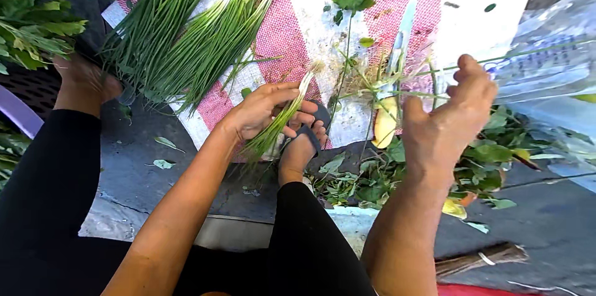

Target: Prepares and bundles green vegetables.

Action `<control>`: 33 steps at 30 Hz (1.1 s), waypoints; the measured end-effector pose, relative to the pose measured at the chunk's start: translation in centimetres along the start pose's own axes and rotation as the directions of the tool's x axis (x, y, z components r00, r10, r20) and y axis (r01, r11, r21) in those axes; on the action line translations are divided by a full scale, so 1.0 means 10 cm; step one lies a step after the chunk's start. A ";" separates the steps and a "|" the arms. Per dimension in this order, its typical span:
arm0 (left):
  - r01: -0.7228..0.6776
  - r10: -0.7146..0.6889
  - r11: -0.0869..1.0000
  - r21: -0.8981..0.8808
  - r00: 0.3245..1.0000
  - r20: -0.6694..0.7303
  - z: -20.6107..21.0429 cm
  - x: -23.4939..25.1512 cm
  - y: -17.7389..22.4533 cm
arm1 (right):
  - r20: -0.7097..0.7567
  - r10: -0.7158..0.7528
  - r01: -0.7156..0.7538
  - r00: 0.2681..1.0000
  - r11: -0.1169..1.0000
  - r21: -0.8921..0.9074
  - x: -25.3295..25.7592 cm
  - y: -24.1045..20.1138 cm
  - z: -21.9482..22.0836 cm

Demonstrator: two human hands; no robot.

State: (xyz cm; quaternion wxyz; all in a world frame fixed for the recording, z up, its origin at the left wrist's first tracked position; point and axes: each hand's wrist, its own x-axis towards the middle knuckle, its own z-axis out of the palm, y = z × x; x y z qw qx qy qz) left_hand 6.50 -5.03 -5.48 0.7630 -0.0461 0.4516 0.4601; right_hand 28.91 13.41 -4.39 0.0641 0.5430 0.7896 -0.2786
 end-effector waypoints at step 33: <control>-0.120 0.094 0.992 -0.051 0.928 -0.360 0.14 0.06 0.35 | -0.037 -0.333 0.288 0.942 0.751 0.594 -0.46 -0.81 0.53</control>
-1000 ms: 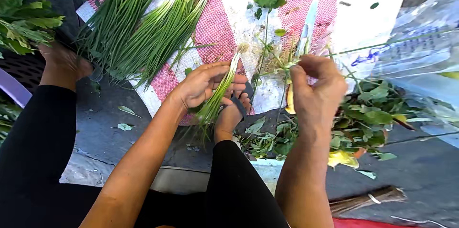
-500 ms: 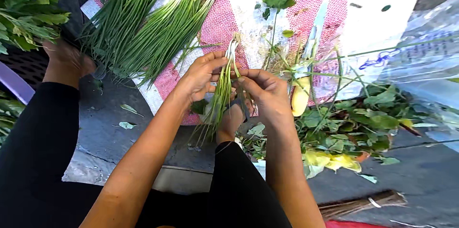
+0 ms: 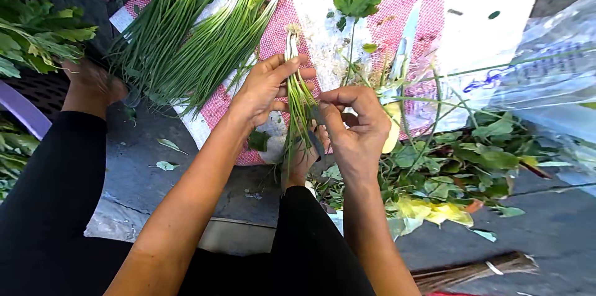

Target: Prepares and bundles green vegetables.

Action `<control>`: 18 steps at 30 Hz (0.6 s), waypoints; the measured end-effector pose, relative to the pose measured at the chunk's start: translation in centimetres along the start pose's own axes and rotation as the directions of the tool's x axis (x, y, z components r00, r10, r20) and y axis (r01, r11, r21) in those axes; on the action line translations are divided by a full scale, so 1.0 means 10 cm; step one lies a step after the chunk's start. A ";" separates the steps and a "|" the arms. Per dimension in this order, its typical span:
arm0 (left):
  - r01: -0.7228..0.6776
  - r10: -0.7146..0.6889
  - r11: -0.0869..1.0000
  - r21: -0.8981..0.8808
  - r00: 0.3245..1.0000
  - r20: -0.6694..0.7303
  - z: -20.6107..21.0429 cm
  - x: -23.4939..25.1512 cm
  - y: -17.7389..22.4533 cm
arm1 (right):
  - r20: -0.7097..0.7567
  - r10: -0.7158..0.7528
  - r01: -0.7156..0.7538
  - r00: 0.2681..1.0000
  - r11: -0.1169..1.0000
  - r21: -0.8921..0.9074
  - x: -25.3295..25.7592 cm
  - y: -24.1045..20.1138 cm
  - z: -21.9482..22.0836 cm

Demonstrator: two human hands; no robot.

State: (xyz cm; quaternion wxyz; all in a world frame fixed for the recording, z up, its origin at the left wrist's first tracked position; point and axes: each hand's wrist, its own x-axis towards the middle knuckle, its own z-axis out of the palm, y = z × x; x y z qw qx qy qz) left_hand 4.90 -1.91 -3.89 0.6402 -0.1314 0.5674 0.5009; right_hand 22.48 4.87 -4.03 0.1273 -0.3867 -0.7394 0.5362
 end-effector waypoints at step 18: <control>-0.285 0.219 0.875 0.391 0.954 0.206 -0.07 0.03 -0.09 | 0.229 0.324 -0.378 0.918 0.888 0.261 0.13 0.00 0.09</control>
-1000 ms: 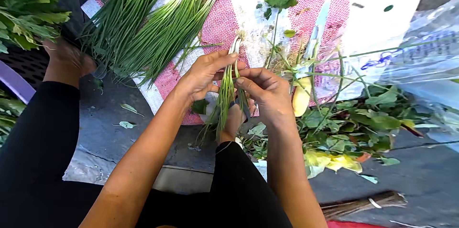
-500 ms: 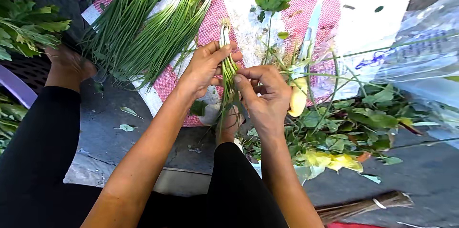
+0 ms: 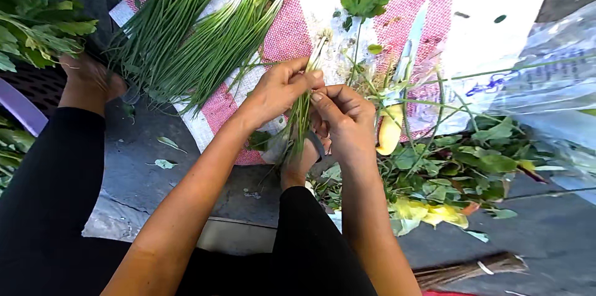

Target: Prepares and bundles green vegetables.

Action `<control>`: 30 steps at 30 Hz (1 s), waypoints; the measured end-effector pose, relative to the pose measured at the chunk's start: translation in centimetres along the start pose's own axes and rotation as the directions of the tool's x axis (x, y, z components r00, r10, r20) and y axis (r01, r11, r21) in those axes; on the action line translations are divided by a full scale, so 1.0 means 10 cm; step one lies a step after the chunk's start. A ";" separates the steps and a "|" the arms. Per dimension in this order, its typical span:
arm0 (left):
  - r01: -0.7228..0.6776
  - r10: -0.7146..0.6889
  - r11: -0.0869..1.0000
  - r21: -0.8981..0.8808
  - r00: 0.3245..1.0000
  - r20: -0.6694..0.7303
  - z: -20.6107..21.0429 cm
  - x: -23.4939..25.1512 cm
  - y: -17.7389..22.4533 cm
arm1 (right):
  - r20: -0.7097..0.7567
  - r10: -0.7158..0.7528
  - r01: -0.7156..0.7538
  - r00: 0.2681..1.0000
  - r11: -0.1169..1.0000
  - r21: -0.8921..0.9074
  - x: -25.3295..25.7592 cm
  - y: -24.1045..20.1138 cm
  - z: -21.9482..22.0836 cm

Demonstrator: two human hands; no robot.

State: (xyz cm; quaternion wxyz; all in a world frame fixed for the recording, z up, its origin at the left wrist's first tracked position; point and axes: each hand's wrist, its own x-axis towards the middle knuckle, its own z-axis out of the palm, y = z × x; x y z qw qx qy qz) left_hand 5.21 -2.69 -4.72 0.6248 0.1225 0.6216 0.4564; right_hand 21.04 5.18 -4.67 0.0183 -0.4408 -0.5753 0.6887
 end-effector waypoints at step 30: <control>0.154 -0.105 0.978 -0.143 0.947 0.303 -0.16 -0.17 -0.16 | -0.206 -0.201 -0.003 0.958 0.708 -0.706 0.03 -0.06 -0.82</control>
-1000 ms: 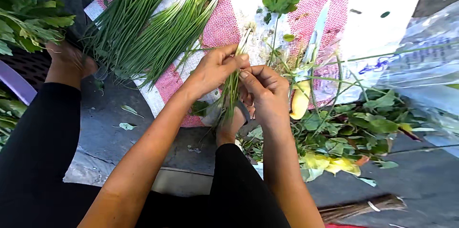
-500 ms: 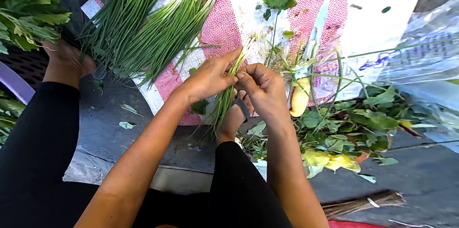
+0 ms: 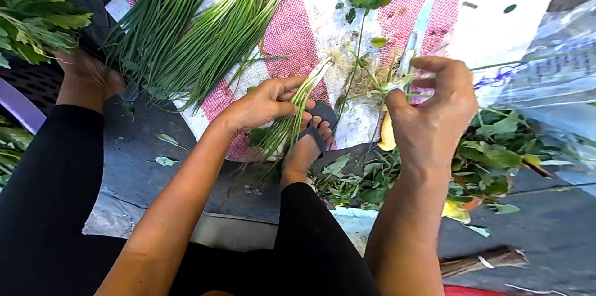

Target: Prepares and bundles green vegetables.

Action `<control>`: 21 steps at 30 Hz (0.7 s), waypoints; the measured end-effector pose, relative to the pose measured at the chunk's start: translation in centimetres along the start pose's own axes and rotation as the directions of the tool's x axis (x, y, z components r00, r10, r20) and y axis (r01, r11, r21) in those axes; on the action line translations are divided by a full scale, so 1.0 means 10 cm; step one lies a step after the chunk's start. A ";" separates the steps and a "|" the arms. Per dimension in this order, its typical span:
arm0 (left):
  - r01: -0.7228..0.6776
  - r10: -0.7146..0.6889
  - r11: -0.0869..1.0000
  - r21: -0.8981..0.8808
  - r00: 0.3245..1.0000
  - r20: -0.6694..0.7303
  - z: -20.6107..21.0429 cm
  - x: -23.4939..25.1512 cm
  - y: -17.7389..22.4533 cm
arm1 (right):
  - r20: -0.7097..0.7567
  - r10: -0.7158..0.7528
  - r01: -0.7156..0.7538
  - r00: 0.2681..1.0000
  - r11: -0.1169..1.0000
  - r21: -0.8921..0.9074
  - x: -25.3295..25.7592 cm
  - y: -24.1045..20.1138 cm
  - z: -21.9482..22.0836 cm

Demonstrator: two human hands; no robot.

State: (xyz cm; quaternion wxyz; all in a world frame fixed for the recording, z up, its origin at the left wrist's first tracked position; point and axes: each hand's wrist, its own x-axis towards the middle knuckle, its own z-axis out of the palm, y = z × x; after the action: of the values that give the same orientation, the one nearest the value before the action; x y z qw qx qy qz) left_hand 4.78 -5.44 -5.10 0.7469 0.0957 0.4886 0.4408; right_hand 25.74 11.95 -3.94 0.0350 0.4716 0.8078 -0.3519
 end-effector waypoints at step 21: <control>-0.013 0.016 0.999 0.051 0.998 -0.057 0.21 0.13 0.00 | 0.002 -0.330 0.330 0.944 0.944 0.013 -0.19 -0.34 0.49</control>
State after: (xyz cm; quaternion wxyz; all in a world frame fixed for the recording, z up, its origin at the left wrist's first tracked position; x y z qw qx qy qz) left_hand 6.64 -3.86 -4.94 0.7268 0.1053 0.5200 0.4362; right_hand 22.73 6.59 -5.06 -0.0256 0.3291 0.8732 -0.3586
